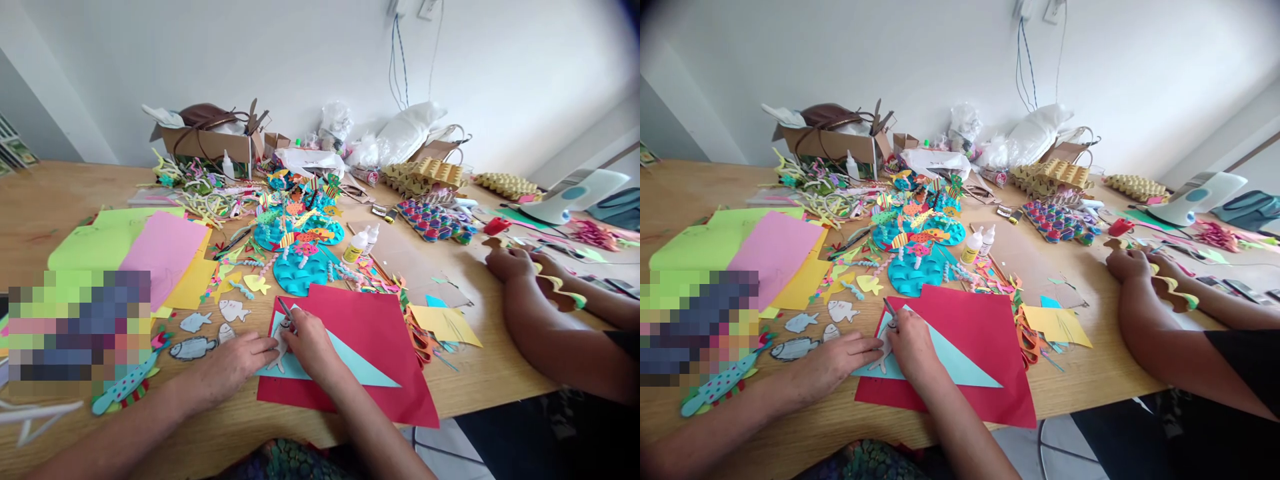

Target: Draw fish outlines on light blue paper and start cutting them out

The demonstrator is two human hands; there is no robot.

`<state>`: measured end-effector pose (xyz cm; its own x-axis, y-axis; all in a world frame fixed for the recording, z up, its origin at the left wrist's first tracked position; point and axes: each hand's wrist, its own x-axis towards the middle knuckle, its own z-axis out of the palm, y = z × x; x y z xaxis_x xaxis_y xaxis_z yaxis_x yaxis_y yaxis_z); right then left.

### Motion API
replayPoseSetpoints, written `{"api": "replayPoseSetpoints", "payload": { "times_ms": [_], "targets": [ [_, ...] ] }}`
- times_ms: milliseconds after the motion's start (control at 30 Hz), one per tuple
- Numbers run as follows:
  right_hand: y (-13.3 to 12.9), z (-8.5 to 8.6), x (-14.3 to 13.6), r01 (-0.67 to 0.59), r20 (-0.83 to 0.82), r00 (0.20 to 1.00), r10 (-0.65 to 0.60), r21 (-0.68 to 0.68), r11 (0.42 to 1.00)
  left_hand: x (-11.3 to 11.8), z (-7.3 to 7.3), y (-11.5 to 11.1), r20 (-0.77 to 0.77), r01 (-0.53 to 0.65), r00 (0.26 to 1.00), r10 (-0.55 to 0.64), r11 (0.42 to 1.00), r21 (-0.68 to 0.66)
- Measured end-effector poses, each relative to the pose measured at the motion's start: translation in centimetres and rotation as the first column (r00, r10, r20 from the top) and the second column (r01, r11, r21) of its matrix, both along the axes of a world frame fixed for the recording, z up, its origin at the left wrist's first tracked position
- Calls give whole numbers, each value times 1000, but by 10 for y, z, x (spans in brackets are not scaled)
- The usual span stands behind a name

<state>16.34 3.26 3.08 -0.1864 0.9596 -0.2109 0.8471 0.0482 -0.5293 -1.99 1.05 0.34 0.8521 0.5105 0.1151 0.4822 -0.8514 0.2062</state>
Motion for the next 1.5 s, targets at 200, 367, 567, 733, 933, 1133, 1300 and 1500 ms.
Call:
{"api": "replayPoseSetpoints", "payload": {
  "times_ms": [200,367,567,733,933,1133,1300,1500],
  "targets": [
    [2,-6,-2,7,5,1000,-7,27,1000,1,4,0,-28,27,999,-25,999,41],
    [3,-4,1,28,-21,999,-27,30,999,2,7,-1,-57,6,998,-3,999,46],
    [-3,1,16,-80,-113,989,91,94,992,2,5,1,-58,14,998,-11,999,44],
    [-9,-7,20,-188,-226,949,220,156,970,-1,-1,1,-11,8,1000,-8,998,62],
    [-9,-10,27,-233,-313,911,269,146,961,-3,-4,1,35,7,999,-7,1000,4],
    [-7,-4,28,-278,-238,926,294,98,955,-6,-2,7,48,46,998,-43,997,-64],
    [-6,1,26,-285,-197,935,295,74,956,-7,1,10,64,50,997,-45,995,-85],
    [-6,0,23,-261,-192,944,269,69,963,-10,1,10,48,70,997,-65,992,-105]
  ]
}}
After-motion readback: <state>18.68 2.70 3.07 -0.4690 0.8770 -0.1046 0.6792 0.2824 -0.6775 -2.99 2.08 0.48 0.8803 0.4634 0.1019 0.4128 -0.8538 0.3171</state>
